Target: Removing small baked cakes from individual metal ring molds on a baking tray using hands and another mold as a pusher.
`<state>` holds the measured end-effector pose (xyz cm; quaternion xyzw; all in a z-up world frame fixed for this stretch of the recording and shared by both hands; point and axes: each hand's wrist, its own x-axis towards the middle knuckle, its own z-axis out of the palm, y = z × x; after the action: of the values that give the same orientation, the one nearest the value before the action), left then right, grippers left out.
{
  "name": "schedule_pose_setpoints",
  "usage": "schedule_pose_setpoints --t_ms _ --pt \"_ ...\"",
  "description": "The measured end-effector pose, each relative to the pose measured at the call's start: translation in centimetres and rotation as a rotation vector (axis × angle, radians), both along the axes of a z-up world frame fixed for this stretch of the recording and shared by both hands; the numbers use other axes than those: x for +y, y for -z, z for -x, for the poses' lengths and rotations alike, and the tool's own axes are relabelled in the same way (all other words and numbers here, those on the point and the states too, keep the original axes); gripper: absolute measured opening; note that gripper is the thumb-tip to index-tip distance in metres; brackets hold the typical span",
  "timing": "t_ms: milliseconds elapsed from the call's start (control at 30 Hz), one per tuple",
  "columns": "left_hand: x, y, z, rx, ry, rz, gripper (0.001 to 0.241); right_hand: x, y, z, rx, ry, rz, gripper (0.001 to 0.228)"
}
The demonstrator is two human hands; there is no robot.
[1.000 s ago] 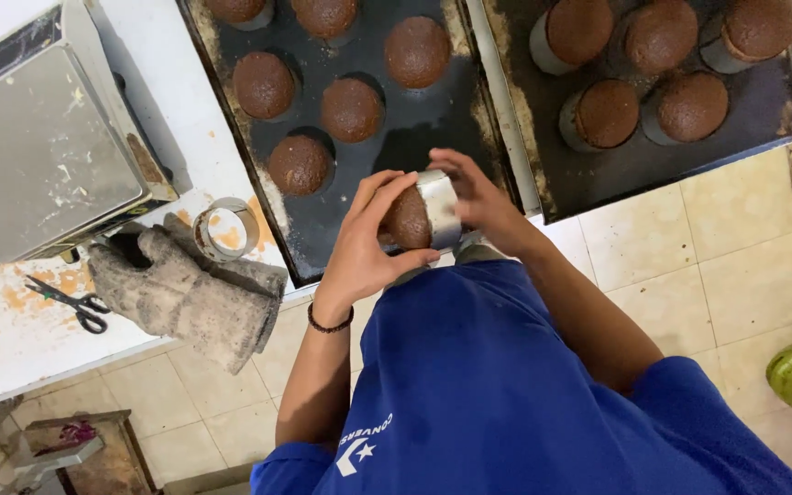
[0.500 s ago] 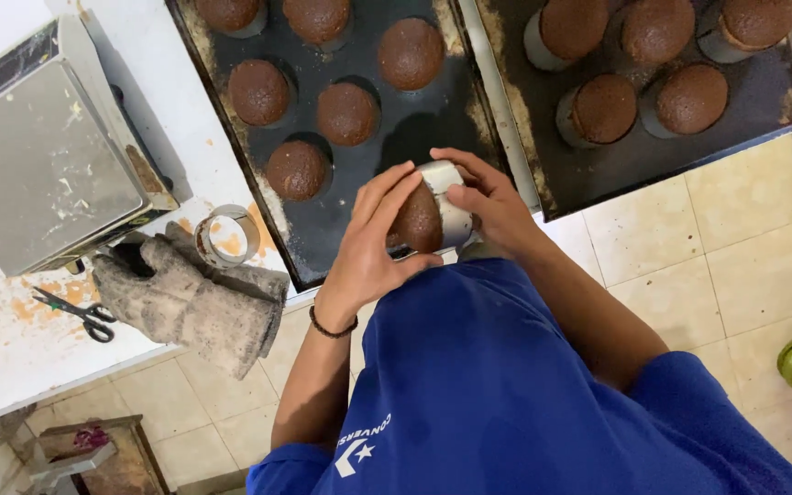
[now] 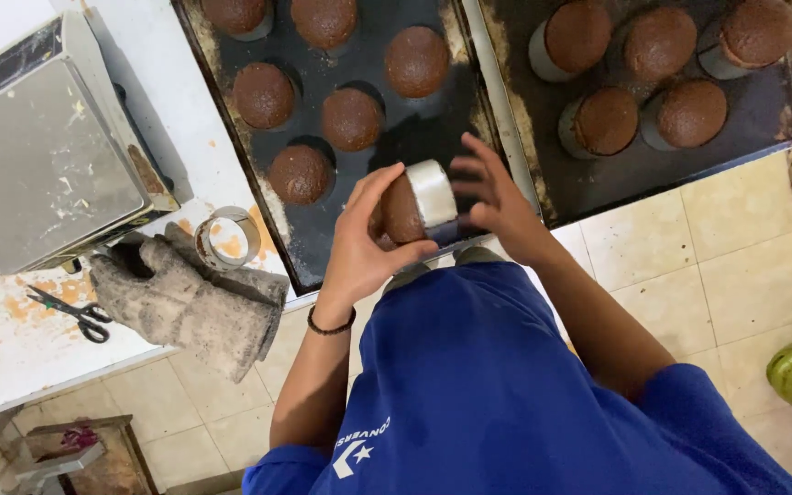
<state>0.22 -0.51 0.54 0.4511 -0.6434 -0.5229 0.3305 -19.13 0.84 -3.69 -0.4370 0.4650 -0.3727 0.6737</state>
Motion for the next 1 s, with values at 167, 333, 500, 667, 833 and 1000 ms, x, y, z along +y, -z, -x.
schedule_pose_setpoints --t_ms 167,333,500,667,833,1000 --pt "0.2 0.0 0.7 -0.141 0.063 0.263 0.071 0.3 4.9 -0.6 -0.547 -0.079 -0.253 0.077" --pt "0.0 0.3 0.4 -0.149 0.137 0.311 0.080 -0.4 5.9 -0.9 -0.497 0.085 -0.317 0.064" --pt "-0.1 0.6 0.4 -0.061 0.014 -0.084 0.094 -0.9 3.0 -1.3 -0.371 0.072 -0.189 0.071" --pt "-0.1 1.0 0.1 0.116 -0.038 -0.282 0.083 -0.8 -1.2 -0.8 -0.061 -0.129 0.061 0.121" --pt "0.3 1.1 -0.2 0.287 -0.042 -0.334 0.085 -0.3 -2.3 -0.8 0.263 -0.189 0.170 0.122" --pt "0.4 0.8 0.2 0.194 0.020 -0.150 0.083 -0.2 -0.7 -1.8 0.004 -0.002 0.004 0.089"
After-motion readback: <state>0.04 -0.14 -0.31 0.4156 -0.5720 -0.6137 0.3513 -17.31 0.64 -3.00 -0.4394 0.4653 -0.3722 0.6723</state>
